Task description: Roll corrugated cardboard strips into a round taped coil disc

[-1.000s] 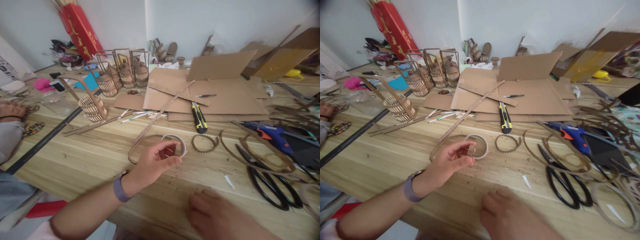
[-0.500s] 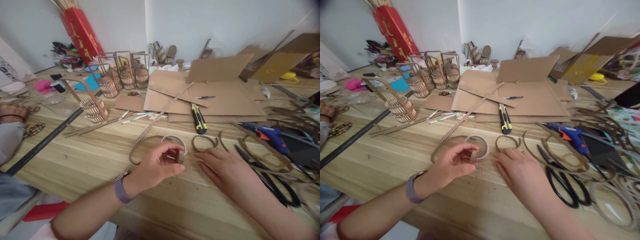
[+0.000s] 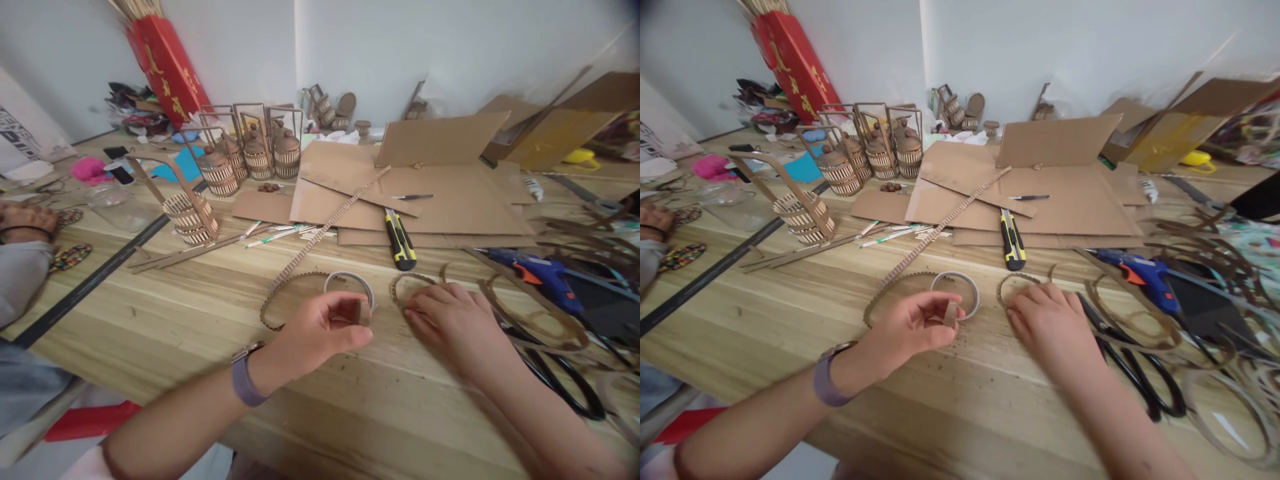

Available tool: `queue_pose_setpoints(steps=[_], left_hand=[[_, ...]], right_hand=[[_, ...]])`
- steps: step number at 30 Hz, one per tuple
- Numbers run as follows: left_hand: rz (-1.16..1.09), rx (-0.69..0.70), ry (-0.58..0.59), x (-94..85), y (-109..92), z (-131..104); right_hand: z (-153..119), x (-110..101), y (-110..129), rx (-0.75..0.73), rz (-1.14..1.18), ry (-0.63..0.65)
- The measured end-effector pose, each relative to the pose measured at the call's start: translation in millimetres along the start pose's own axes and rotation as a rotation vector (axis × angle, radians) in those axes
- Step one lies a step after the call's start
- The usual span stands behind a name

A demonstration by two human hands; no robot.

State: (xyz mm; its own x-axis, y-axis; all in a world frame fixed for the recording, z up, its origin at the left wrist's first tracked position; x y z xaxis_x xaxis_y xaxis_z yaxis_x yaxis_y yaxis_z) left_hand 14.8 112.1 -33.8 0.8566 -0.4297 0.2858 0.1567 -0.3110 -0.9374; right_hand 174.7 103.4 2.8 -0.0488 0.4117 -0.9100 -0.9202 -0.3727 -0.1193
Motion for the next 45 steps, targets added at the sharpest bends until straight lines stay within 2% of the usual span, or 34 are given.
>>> queue_pose_setpoints(steps=[3,6,9,11,13,14,17,19,22,24,26,29,31,33,36,40,45], left_hand=[[-0.058,-0.085,0.096,9.9,7,-1],[-0.222,-0.087,0.185,16.7,3,-3],[-0.355,-0.027,0.202,13.7,-8,-3],[-0.409,0.020,0.208,11.8,-14,-3],[-0.420,0.043,0.262,17.0,-17,-6],[-0.414,0.042,0.300,21.8,-16,-8],[-0.348,-0.024,0.402,38.3,-7,-14],[-0.300,-0.083,0.442,47.0,1,-17],[-0.278,-0.125,0.486,55.8,6,-20],[-0.273,-0.124,0.500,58.4,5,-21],[-0.261,-0.112,0.492,57.7,4,-20],[-0.245,-0.120,0.444,51.7,6,-18],[-0.232,-0.148,0.418,47.7,12,-17],[-0.222,-0.169,0.382,43.2,18,-15],[-0.204,-0.158,0.334,37.7,20,-12],[0.022,-0.107,0.374,40.1,14,-15],[0.292,-0.066,0.346,38.9,4,-19]], right_hand=[[0,-24,24,-0.131,0.127,-0.103],[-4,-35,42,-0.209,0.278,-0.111],[-8,-29,55,-0.270,0.430,-0.035],[-10,-18,60,-0.265,0.560,0.089],[-10,-8,54,-0.150,0.688,0.194],[-9,-6,47,-0.049,0.748,0.203],[-9,-10,24,0.296,0.992,0.105],[-11,-8,25,0.448,1.258,0.086],[-12,-2,43,0.531,1.653,0.111],[-13,-1,47,0.551,1.755,0.082],[-17,-4,36,0.568,1.662,-0.011],[-20,-25,13,0.516,1.229,-0.126],[-16,-41,11,0.399,0.937,-0.139],[-10,-54,21,0.229,0.787,-0.128],[-5,-63,40,0.054,0.748,-0.114],[-6,-61,45,0.101,0.755,-0.104],[-8,-58,49,0.131,0.794,-0.086]])
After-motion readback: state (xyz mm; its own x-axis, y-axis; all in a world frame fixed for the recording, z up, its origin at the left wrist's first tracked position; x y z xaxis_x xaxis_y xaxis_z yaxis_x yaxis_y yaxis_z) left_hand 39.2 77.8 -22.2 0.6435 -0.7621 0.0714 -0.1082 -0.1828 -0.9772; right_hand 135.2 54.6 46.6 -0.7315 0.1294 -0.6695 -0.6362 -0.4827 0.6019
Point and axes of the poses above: each hand's wrist, its own z-axis towards the middle knuckle, its own x-axis out of the palm, y = z × x, the point moved 10 cm from there along z, towards the middle knuckle, and after that the axes turned 3 degrees about -y, right-handed, at the moved point
